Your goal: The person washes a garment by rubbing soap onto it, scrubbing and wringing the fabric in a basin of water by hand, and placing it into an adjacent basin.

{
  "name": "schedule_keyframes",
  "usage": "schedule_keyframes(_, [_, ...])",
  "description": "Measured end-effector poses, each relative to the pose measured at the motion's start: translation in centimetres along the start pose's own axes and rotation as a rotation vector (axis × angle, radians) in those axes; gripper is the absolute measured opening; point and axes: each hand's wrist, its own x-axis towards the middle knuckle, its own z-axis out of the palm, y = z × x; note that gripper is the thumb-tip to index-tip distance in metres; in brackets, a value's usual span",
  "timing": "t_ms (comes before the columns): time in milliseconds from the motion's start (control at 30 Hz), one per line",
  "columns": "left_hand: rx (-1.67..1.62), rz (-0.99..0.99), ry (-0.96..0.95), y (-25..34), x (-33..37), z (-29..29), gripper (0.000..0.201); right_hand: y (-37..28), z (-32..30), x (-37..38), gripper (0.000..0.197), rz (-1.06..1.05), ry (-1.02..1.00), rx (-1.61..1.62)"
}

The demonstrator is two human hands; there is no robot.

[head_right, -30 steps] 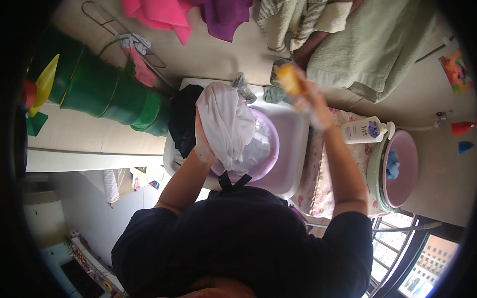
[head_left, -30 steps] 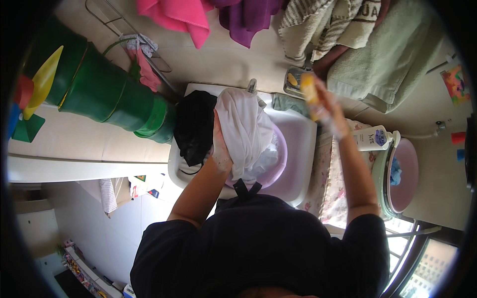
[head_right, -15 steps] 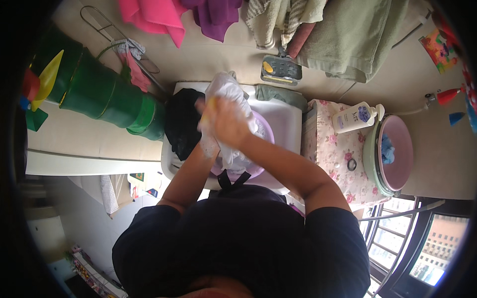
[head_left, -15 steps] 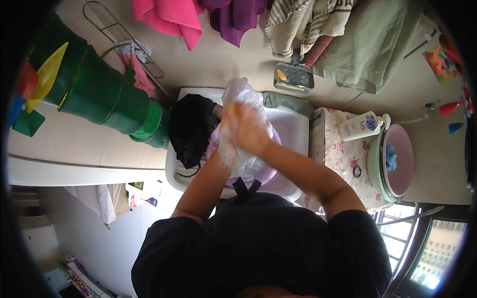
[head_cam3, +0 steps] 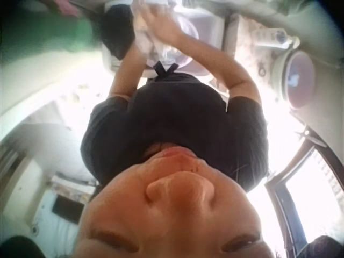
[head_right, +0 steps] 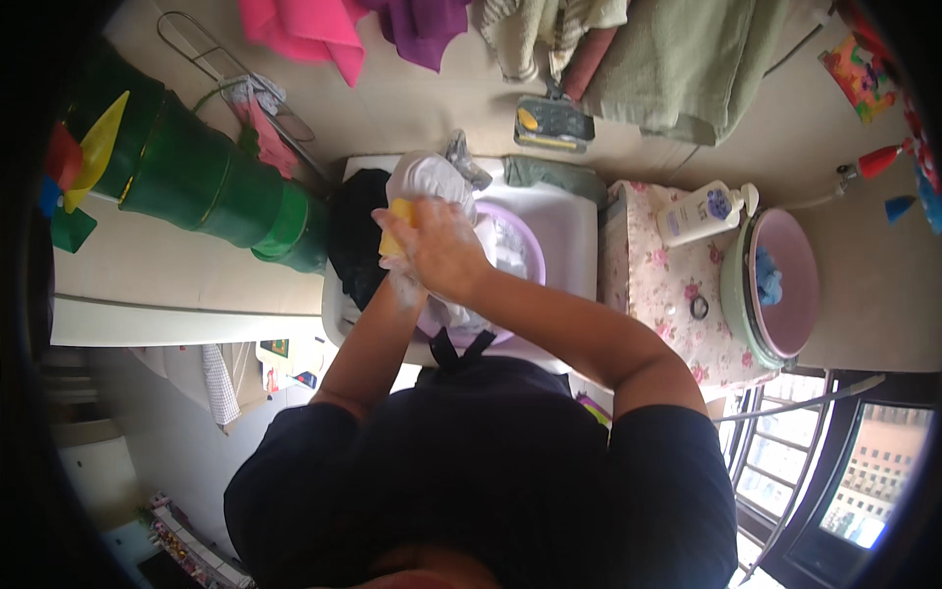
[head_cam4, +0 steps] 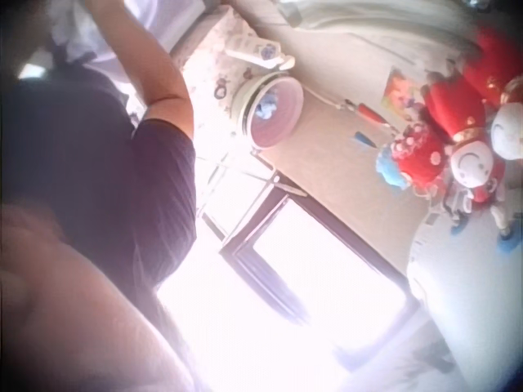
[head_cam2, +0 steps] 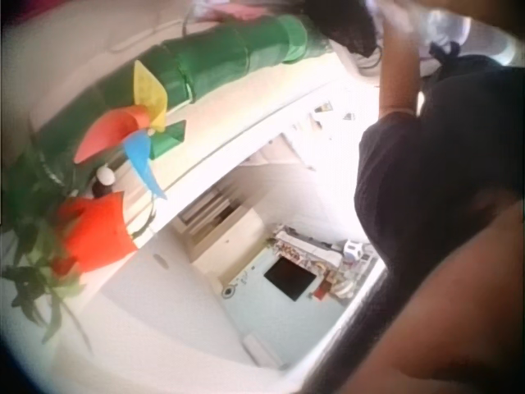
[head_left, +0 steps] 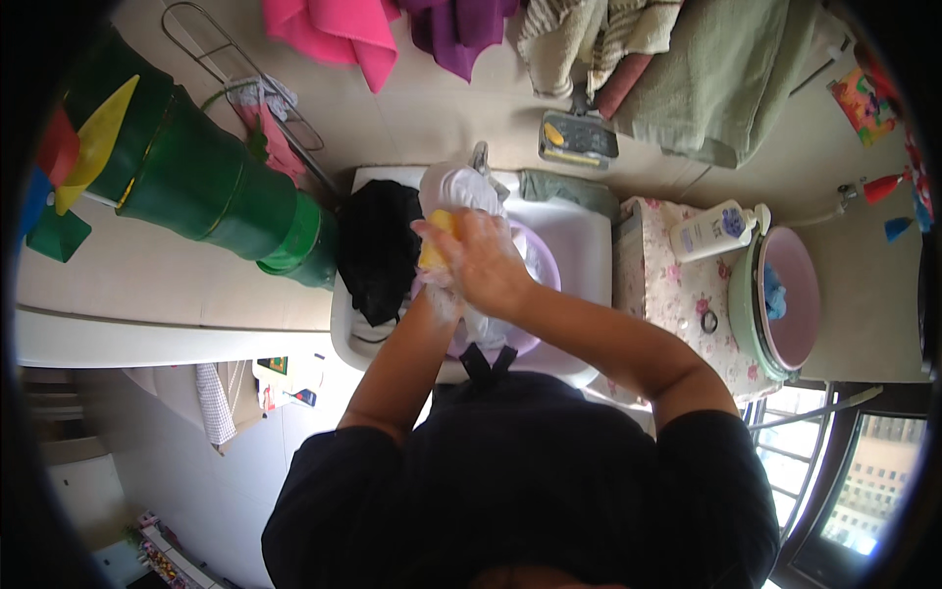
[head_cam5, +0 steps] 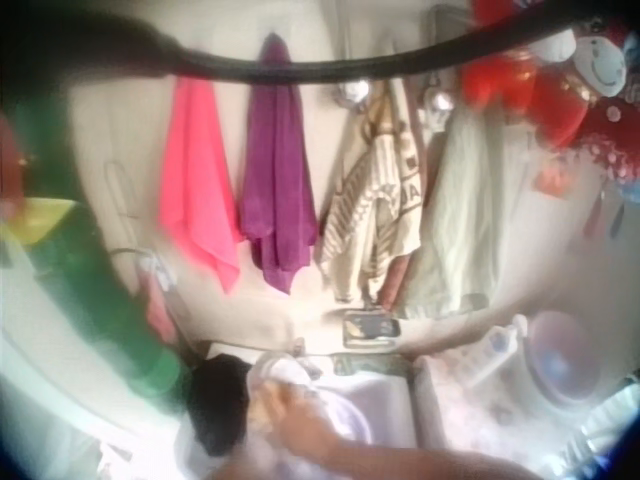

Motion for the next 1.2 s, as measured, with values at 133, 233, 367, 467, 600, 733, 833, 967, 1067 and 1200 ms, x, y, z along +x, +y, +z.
schedule_keyframes(133, [-0.814,-0.483,-0.141,3.9,2.5,6.1,0.049,1.9,-1.5,4.5,0.038,0.786,-0.004,0.133])
schedule_keyframes(233, [0.043,-0.078,-0.092,2.8,2.8,3.3,0.055,3.1,5.5,0.2,0.038,0.330,0.035,-0.133])
schedule_keyframes(367, [-0.137,-0.172,0.026,3.9,2.5,5.9,0.051,2.9,2.2,2.0,0.039,0.290,0.132,0.006])
schedule_keyframes(467, [-0.345,-0.347,0.049,5.1,2.7,6.0,0.049,2.6,1.5,2.5,0.040,0.483,0.088,0.078])
schedule_keyframes(600, [-0.236,0.041,-0.141,0.1,1.1,-0.4,0.054,0.4,1.5,1.2,0.040,0.263,-0.070,0.070])
schedule_keyframes(733, [-0.368,-0.428,0.107,5.1,2.8,6.8,0.046,3.9,0.6,3.9,0.041,0.616,0.141,0.111])
schedule_keyframes(833, [-0.407,0.326,-0.299,0.9,2.9,5.3,0.049,-0.9,-0.7,0.7,0.044,-0.031,0.082,0.016])
schedule_keyframes(967, [-0.356,-0.468,0.140,4.9,2.5,7.8,0.051,4.4,0.3,3.2,0.046,0.578,0.144,0.052])
schedule_keyframes(1067, [-0.522,-0.209,-0.335,0.2,4.8,-0.2,0.046,3.1,0.9,3.1,0.047,0.580,0.143,0.107])
schedule_keyframes(1200, [-0.446,-0.279,-0.200,3.0,2.6,4.5,0.046,0.9,0.3,1.6,0.051,0.199,0.097,0.064])
